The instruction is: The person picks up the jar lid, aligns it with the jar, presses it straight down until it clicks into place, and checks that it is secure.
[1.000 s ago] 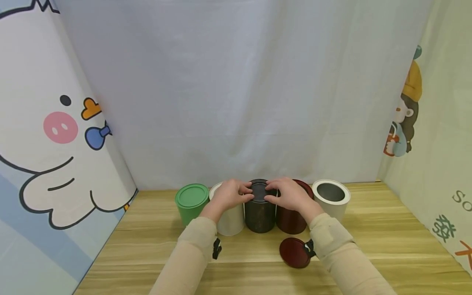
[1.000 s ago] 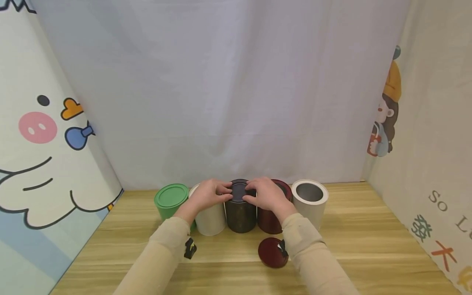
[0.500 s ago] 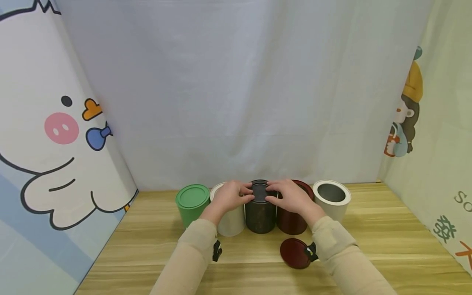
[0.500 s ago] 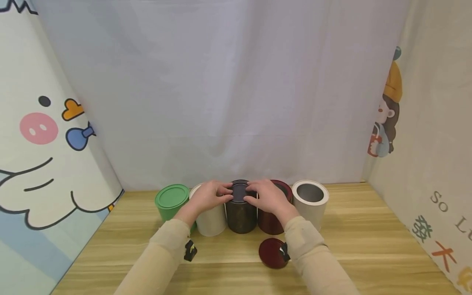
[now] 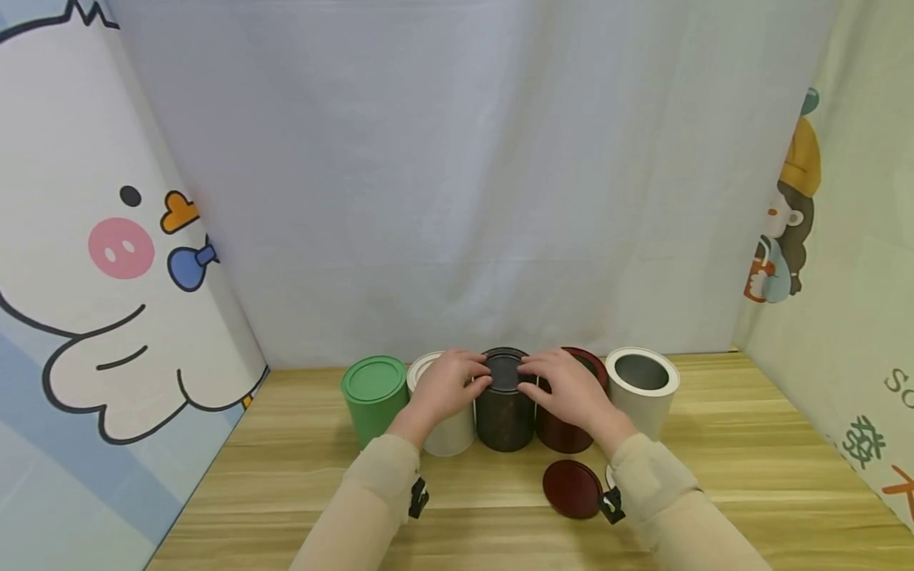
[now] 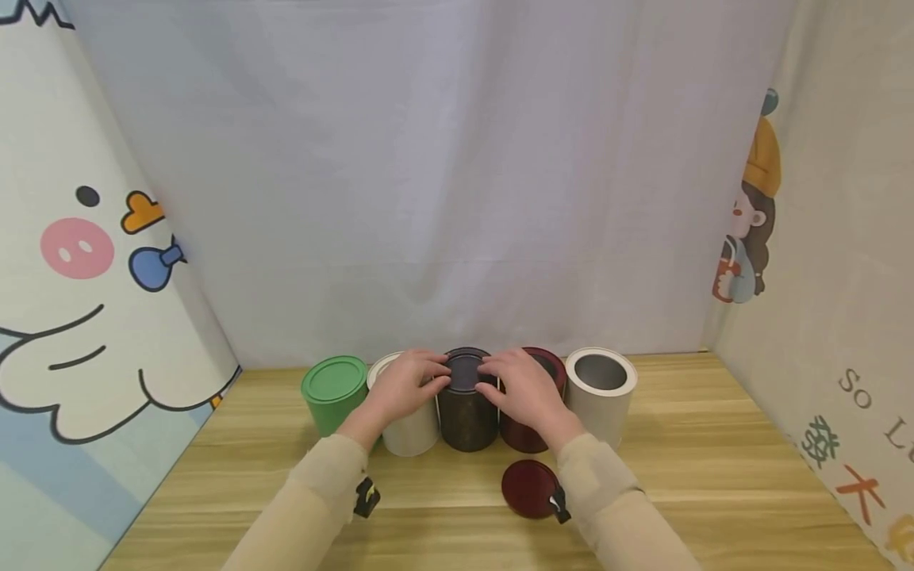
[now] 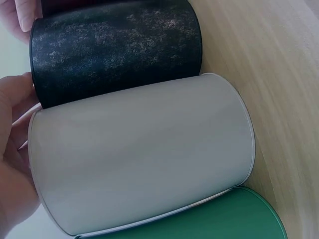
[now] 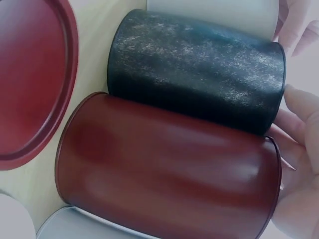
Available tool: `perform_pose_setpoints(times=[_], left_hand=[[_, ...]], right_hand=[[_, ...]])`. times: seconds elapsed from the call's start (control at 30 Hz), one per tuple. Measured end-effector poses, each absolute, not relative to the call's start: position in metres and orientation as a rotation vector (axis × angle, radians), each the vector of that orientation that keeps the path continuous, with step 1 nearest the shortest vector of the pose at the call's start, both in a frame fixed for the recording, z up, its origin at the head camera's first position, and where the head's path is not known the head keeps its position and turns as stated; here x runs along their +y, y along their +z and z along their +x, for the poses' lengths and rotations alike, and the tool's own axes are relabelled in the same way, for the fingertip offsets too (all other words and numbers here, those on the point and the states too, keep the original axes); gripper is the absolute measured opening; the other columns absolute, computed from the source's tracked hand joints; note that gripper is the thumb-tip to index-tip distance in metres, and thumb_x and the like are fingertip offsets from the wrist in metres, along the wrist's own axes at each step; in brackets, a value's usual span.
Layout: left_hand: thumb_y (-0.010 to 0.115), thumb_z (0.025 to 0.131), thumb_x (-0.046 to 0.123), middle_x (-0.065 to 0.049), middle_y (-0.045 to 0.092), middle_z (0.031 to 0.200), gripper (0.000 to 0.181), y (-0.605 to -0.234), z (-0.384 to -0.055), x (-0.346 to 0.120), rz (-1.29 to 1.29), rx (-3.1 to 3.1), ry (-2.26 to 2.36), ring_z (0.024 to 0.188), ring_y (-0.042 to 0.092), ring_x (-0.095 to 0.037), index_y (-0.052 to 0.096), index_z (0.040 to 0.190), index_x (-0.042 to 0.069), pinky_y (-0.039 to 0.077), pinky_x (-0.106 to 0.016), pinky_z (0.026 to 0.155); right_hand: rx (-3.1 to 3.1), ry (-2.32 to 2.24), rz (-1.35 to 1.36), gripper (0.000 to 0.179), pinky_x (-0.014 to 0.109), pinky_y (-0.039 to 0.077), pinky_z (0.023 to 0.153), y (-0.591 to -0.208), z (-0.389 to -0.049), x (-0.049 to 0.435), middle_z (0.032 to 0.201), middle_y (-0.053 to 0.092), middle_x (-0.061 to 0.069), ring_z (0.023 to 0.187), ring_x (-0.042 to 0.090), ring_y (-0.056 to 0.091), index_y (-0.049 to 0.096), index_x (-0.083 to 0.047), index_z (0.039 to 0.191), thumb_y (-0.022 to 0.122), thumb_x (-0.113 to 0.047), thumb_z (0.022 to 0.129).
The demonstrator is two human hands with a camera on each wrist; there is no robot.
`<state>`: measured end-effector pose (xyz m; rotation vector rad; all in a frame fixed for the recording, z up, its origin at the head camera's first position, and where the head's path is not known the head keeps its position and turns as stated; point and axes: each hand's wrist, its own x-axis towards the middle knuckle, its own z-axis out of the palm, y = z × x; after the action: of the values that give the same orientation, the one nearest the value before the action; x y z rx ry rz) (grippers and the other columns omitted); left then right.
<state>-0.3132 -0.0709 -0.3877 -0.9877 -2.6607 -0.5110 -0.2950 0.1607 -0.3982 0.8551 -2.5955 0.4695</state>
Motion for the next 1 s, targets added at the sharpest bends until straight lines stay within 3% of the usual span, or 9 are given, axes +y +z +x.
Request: perform_pose_setpoints(times=[0.17, 0.37, 1.0], left_hand=[[0.067, 0.097, 0.022, -0.01, 0.068, 0.121, 0.025, -0.389, -0.306, -0.07, -0.978, -2.596, -0.527, 0.117, 0.059, -0.027, 0.074, 0.115, 0.007, 0.048, -0.04, 0.1], [0.068, 0.096, 0.023, -0.011, 0.067, 0.121, 0.032, -0.389, -0.296, -0.068, -1.001, -2.555, -0.583, 0.116, 0.06, -0.027, 0.07, 0.122, 0.004, 0.049, -0.04, 0.099], [0.073, 0.091, 0.033, -0.01, 0.064, 0.128, 0.051, -0.395, -0.259, -0.043, -1.122, -2.524, -0.622, 0.122, 0.057, -0.027, 0.062, 0.132, 0.004, 0.044, -0.038, 0.105]], right_hand=[[-2.559, 0.467, 0.873, 0.035, 0.049, 0.041, 0.106, -0.401, -0.286, 0.167, 0.123, 0.067, 0.012, 0.117, 0.032, 0.058, 0.071, -0.005, 0.12, 0.072, -0.025, 0.092], [-2.528, 0.51, 0.874, 0.038, 0.05, 0.034, 0.112, -0.401, -0.274, 0.175, 0.124, 0.066, 0.014, 0.121, 0.034, 0.055, 0.068, -0.004, 0.124, 0.073, -0.023, 0.091], [-2.459, 0.591, 0.886, 0.051, 0.055, 0.042, 0.103, -0.407, -0.238, 0.201, 0.128, 0.064, 0.014, 0.122, 0.037, 0.055, 0.061, -0.001, 0.133, 0.077, -0.017, 0.087]])
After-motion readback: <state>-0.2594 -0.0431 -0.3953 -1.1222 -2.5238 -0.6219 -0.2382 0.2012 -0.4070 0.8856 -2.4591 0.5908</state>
